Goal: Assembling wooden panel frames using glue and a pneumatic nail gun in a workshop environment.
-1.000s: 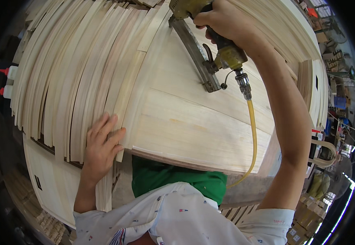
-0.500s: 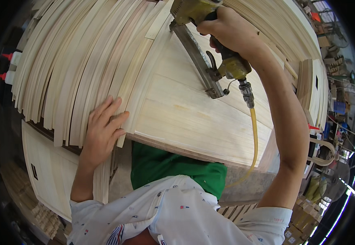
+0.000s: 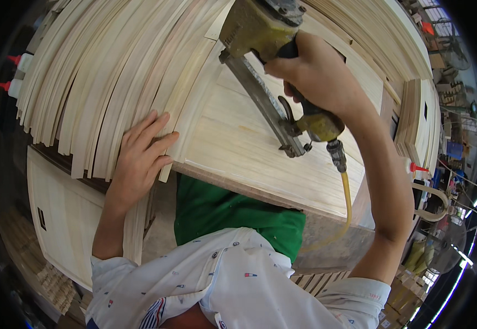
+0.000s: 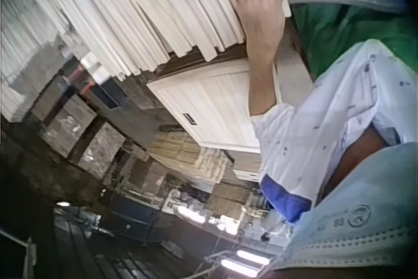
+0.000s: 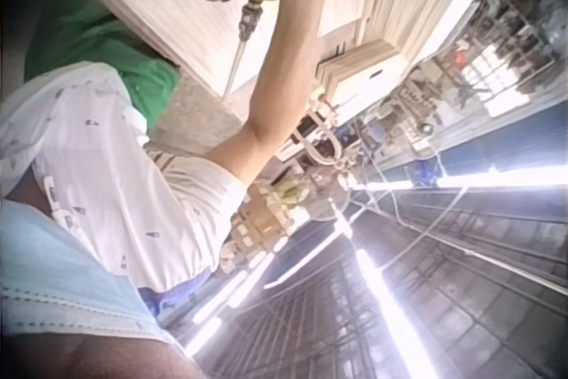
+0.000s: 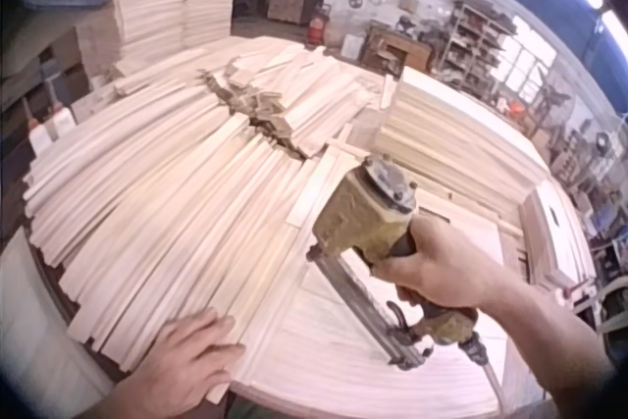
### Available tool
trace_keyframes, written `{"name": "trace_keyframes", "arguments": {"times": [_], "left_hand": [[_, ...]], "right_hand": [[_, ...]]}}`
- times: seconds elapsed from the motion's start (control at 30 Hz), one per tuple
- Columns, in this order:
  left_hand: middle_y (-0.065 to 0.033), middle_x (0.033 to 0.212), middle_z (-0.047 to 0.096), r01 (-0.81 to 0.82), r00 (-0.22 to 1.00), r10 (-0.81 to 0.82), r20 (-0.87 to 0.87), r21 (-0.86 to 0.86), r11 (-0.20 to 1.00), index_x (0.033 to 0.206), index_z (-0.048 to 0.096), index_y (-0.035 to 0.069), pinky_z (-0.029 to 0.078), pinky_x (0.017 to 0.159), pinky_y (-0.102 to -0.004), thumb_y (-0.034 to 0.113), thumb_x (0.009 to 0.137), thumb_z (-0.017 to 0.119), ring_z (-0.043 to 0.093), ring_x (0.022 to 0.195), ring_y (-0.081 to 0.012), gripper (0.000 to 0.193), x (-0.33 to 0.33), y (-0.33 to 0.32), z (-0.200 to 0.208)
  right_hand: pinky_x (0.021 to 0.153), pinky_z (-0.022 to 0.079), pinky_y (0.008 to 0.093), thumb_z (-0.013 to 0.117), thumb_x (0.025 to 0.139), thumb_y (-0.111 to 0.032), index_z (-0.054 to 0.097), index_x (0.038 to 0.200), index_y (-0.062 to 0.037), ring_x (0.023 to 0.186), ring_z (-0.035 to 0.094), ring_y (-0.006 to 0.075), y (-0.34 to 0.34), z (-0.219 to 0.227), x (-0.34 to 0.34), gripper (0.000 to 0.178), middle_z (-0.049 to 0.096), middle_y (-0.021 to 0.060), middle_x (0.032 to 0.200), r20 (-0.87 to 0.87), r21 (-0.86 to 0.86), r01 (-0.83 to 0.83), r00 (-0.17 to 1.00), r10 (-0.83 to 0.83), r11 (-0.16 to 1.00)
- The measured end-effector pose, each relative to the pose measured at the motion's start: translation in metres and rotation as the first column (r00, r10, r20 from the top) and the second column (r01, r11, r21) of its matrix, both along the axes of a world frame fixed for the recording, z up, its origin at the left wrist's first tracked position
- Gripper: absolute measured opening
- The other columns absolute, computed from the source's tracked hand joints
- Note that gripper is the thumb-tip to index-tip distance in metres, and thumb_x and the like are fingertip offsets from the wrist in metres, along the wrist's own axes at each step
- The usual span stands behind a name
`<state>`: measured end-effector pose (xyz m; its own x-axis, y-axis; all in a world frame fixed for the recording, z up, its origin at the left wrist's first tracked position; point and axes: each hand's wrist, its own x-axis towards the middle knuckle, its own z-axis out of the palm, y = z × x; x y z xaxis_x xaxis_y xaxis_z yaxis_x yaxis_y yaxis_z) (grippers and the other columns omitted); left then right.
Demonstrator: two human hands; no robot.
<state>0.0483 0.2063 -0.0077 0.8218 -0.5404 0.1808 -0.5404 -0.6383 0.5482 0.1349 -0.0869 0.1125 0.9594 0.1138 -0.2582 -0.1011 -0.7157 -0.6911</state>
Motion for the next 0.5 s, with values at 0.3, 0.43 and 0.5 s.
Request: {"name": "trace_keyframes", "arguments": {"times": [0.3,0.43,0.5], "left_hand": [[-0.0118,0.142,0.048,-0.001,1.0,0.001,0.016,0.005,1.0,0.117,0.065,0.004,0.032,0.107,-0.0435,0.01,0.082,0.067,0.039,0.135,-0.0308,0.036,-0.001,0.001,-0.005],[-0.0111,0.142,0.048,-0.001,1.0,0.002,0.023,-0.008,1.0,0.117,0.065,0.004,0.032,0.107,-0.0436,0.011,0.082,0.066,0.039,0.135,-0.0307,0.035,-0.001,0.003,-0.005],[-0.0109,0.142,0.048,-0.007,1.0,0.007,0.016,-0.018,1.0,0.117,0.064,0.005,0.032,0.107,-0.0439,0.011,0.082,0.066,0.039,0.136,-0.0306,0.036,-0.002,0.004,-0.007]], "right_hand": [[0.05,0.048,0.0305,0.064,0.081,-0.016,0.056,0.088,0.0088,0.052,0.058,0.0133,0.012,-0.003,-0.025,0.027,0.058,0.0081,0.063,-0.018,-0.027,-0.013,1.0,0.012,1.0],[0.049,0.045,0.028,0.065,0.082,-0.016,0.055,0.093,0.006,0.053,0.056,0.0116,0.018,-0.008,-0.04,0.026,0.057,0.0059,0.064,-0.062,0.021,-0.061,0.996,0.062,0.998],[0.053,0.047,0.0309,0.064,0.081,-0.014,0.056,0.09,0.0075,0.055,0.058,0.0138,0.027,-0.004,-0.043,0.025,0.059,0.0087,0.064,-0.075,-0.027,-0.038,0.997,0.035,0.999]]}}
